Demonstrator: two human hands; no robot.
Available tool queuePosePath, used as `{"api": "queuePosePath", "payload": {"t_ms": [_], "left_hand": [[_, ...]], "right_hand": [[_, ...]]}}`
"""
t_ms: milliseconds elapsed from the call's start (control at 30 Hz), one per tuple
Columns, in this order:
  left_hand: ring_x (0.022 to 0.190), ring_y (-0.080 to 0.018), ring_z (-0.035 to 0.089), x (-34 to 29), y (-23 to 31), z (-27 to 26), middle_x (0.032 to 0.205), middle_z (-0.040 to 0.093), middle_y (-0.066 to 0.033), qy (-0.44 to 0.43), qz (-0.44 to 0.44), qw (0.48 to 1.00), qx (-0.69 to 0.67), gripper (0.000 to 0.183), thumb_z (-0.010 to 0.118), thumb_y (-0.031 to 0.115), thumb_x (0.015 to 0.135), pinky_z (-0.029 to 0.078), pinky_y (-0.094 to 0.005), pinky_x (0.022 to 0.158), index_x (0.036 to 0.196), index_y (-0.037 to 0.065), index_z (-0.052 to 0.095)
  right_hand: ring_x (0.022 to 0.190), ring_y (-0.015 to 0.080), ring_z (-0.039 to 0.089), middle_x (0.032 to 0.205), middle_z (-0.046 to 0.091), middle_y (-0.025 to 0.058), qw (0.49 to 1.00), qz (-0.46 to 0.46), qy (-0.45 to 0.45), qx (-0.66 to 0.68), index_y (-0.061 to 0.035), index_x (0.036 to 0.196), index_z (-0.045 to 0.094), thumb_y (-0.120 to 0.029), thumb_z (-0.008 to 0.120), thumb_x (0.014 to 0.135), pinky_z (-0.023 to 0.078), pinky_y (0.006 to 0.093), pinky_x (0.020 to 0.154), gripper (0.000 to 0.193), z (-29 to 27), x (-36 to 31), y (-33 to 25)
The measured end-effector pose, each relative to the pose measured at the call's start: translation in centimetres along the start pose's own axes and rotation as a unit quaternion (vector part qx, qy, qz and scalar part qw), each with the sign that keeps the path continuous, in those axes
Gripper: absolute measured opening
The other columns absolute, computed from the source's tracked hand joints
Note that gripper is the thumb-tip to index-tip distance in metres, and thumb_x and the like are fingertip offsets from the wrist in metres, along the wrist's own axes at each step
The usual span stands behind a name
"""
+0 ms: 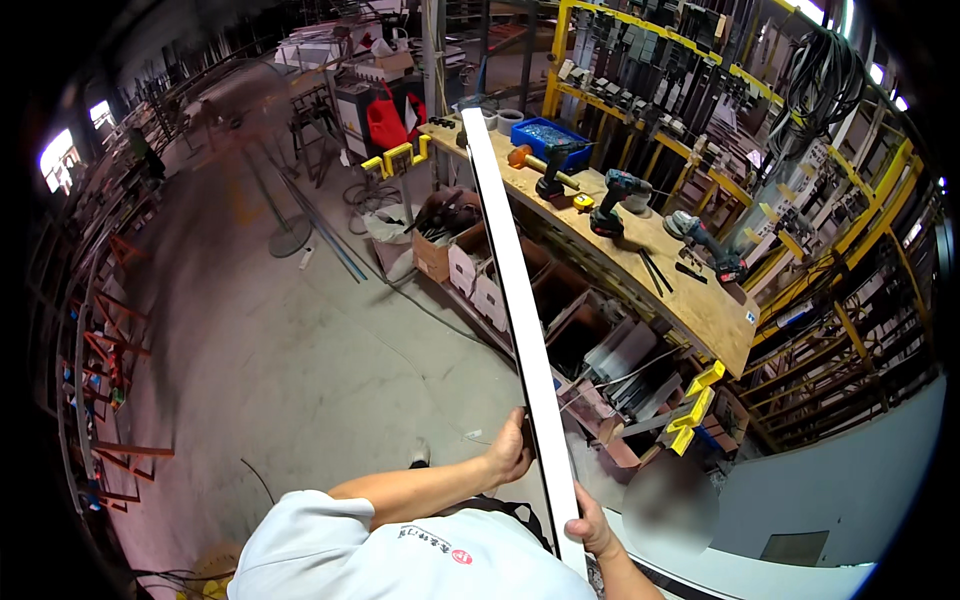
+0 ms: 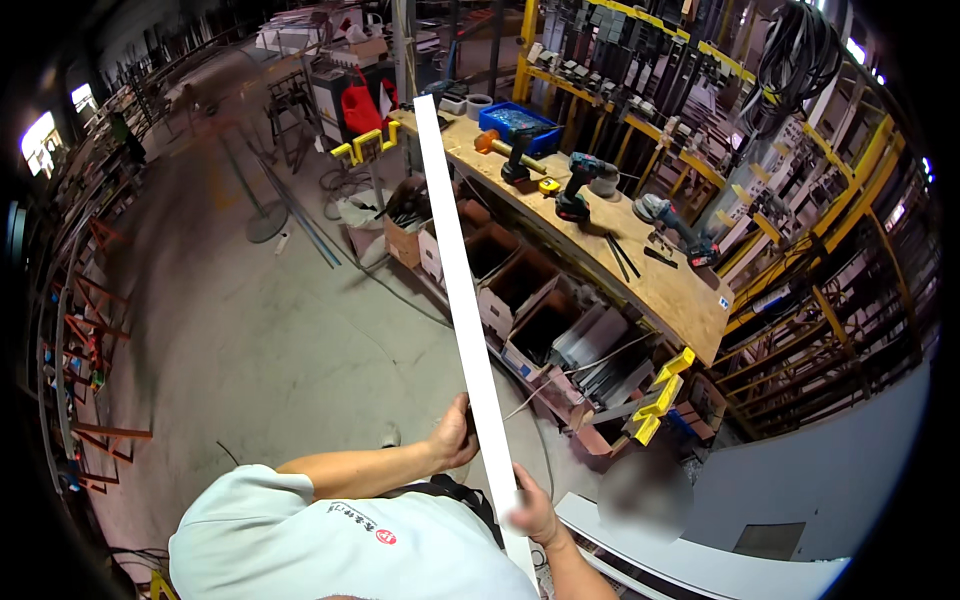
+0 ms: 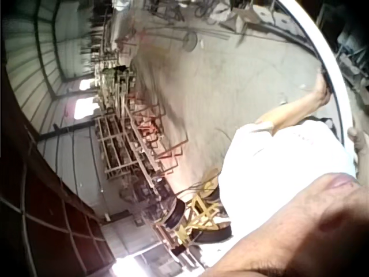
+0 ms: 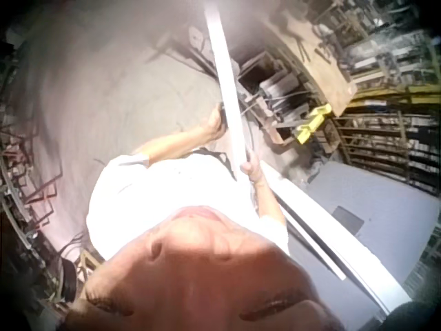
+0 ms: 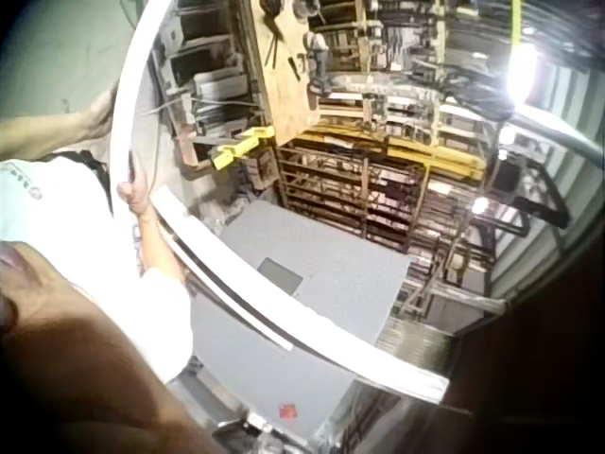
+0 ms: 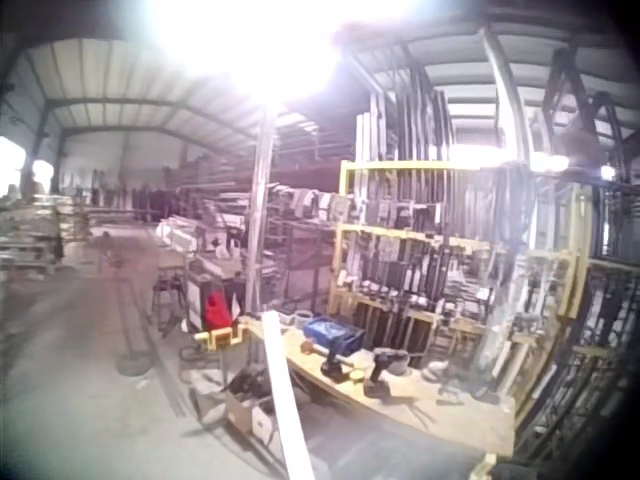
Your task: The person positions and secures a long white metal frame section onto a workbench, uses a power drill to create several holes in the frame, and then uses a stylus on the touchscreen of a large industrial machine.
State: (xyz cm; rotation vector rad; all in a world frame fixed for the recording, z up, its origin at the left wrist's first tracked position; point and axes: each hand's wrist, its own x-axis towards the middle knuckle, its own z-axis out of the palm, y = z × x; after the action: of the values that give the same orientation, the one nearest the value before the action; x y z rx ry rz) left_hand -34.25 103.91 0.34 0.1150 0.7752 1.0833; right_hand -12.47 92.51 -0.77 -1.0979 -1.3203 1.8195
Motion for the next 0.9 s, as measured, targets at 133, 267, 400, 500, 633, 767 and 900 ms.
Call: {"api": "queuePosePath", "payload": {"t_ms": [133, 267, 400, 500, 633, 767, 900], "left_hand": [[0.099, -0.0219, 0.06, 3.7, 1.3, -2.3, 0.104, 0.064, -0.0062, -0.035, -0.052, 0.998, 0.006, 0.05, 0.033, 0.053, 0.112, 0.052, -0.0396, 0.098, 0.123, 0.013, 0.061], [0.106, -0.0201, 0.059, 5.8, 4.3, -3.8, 0.11, 0.065, -0.0061, -0.031, -0.075, 0.996, 0.024, 0.05, 0.035, 0.054, 0.111, 0.048, -0.0401, 0.102, 0.125, 0.013, 0.061], [0.106, -0.0178, 0.067, 10.6, 8.9, -8.9, 0.113, 0.075, -0.0024, -0.287, -0.115, 0.95, -0.041, 0.04, 0.056, 0.042, 0.104, 0.048, -0.0403, 0.106, 0.12, 0.008, 0.071], [0.114, -0.02, 0.072, 12.5, 12.4, -7.6, 0.123, 0.076, -0.0079, -0.38, -0.225, 0.893, -0.087, 0.04, 0.072, 0.028, 0.094, 0.052, -0.0431, 0.112, 0.126, 0.005, 0.071], [0.122, -0.0328, 0.069, 9.9, 18.0, -3.7, 0.132, 0.071, -0.0182, -0.348, -0.287, 0.874, -0.183, 0.055, 0.072, 0.015, 0.087, 0.051, -0.0484, 0.115, 0.137, -0.003, 0.062], [0.12, -0.0356, 0.069, 10.5, 22.4, -4.3, 0.13, 0.071, -0.0217, -0.318, -0.273, 0.88, -0.223, 0.052, 0.07, 0.014, 0.088, 0.052, -0.0516, 0.114, 0.136, -0.006, 0.061], [0.121, -0.0375, 0.068, 11.7, 23.1, -6.5, 0.131, 0.07, -0.0228, -0.241, -0.267, 0.908, -0.216, 0.053, 0.065, 0.018, 0.091, 0.051, -0.053, 0.114, 0.137, -0.007, 0.059]], "right_hand": [[0.146, 0.0269, 0.044, 0.157, 0.045, 0.0175, 0.997, 0.025, 0.074, 0.0, 0.0118, 0.162, 0.023, -0.059, 0.093, 0.061, 0.03, 0.0377, 0.124, 0.143, 2.4, 2.7, 0.9], [0.147, 0.0268, 0.044, 0.159, 0.041, 0.018, 0.996, 0.016, 0.086, -0.02, 0.0117, 0.163, 0.02, -0.054, 0.095, 0.062, 0.031, 0.0369, 0.123, 0.142, 4.3, 5.9, 0.7], [0.129, 0.0201, 0.057, 0.144, 0.058, 0.0124, 0.995, 0.029, 0.076, 0.055, 0.0079, 0.16, 0.035, -0.065, 0.092, 0.063, 0.044, 0.0335, 0.112, 0.134, 6.1, 9.2, -5.9], [0.112, 0.0172, 0.065, 0.129, 0.067, 0.0092, 0.987, 0.038, 0.103, 0.117, 0.0068, 0.142, 0.058, -0.067, 0.083, 0.074, 0.05, 0.0314, 0.102, 0.104, 5.7, 10.0, -8.0], [0.111, 0.0177, 0.066, 0.126, 0.069, 0.0104, 0.963, 0.163, 0.089, 0.196, 0.0073, 0.14, 0.059, -0.058, 0.082, 0.079, 0.051, 0.0317, 0.1, 0.093, 4.0, 13.6, -12.6], [0.107, 0.019, 0.068, 0.12, 0.072, 0.012, 0.98, 0.117, 0.163, 0.001, 0.0083, 0.136, 0.061, -0.042, 0.08, 0.087, 0.054, 0.032, 0.096, 0.073, 6.0, 17.6, -19.5], [0.116, 0.0365, 0.064, 0.128, 0.065, 0.0252, 0.828, 0.071, 0.304, -0.466, 0.0107, 0.14, 0.052, -0.028, 0.084, 0.084, 0.051, 0.0446, 0.105, 0.075, 14.0, 19.8, -23.4]]}}
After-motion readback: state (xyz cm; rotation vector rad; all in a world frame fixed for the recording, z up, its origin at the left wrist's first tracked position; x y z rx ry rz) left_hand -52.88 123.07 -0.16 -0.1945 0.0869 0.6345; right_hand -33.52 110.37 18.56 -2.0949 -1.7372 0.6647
